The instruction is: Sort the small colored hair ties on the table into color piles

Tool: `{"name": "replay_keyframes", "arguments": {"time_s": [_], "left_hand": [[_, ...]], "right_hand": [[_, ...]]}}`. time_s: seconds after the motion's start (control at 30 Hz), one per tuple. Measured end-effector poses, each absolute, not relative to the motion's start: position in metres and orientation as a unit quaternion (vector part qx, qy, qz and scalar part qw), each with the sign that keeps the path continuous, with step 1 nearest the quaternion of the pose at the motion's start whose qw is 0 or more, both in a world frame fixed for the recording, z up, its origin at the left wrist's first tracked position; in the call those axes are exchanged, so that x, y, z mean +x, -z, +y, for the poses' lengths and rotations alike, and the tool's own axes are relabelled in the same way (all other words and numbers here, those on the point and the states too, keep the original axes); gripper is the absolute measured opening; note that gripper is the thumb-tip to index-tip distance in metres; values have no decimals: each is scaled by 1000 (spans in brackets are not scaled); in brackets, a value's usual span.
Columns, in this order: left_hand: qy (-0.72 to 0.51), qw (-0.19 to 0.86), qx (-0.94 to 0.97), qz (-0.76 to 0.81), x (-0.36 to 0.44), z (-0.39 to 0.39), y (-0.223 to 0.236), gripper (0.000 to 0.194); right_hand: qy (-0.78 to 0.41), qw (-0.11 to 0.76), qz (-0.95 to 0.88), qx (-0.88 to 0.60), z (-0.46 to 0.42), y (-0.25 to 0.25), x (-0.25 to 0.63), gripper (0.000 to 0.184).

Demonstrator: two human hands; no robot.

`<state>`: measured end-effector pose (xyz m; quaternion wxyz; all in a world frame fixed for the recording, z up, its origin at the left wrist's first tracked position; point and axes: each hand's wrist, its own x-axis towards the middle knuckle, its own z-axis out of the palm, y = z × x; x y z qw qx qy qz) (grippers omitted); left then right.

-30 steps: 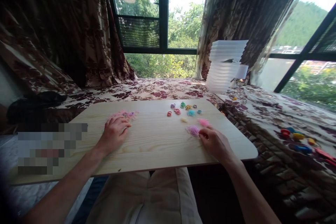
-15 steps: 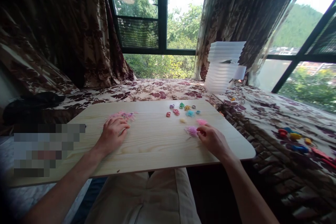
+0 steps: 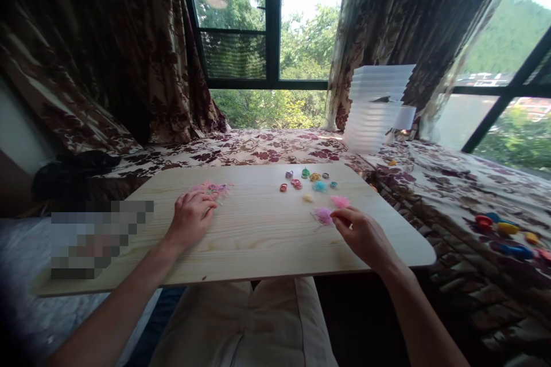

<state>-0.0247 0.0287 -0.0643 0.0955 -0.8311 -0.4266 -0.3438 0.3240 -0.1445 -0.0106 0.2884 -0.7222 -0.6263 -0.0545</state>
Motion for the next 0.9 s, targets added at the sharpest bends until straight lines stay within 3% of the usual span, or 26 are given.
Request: {"name": "replay_keyframes", "arguments": {"time_s": [0.43,0.73,0.9], "left_hand": [[317,72,-805,-497,-27,29,58,22],[258,67,-846,-461,-16,25,57,24],[304,34,-845,-439,-18,27,57,20]], "right_hand": [[-103,255,-758,-591,-41,22,194,27],[-32,226,-735,-638,-21,40,168,28],[-22,221,-738,-637,-24,42,168,27]]}}
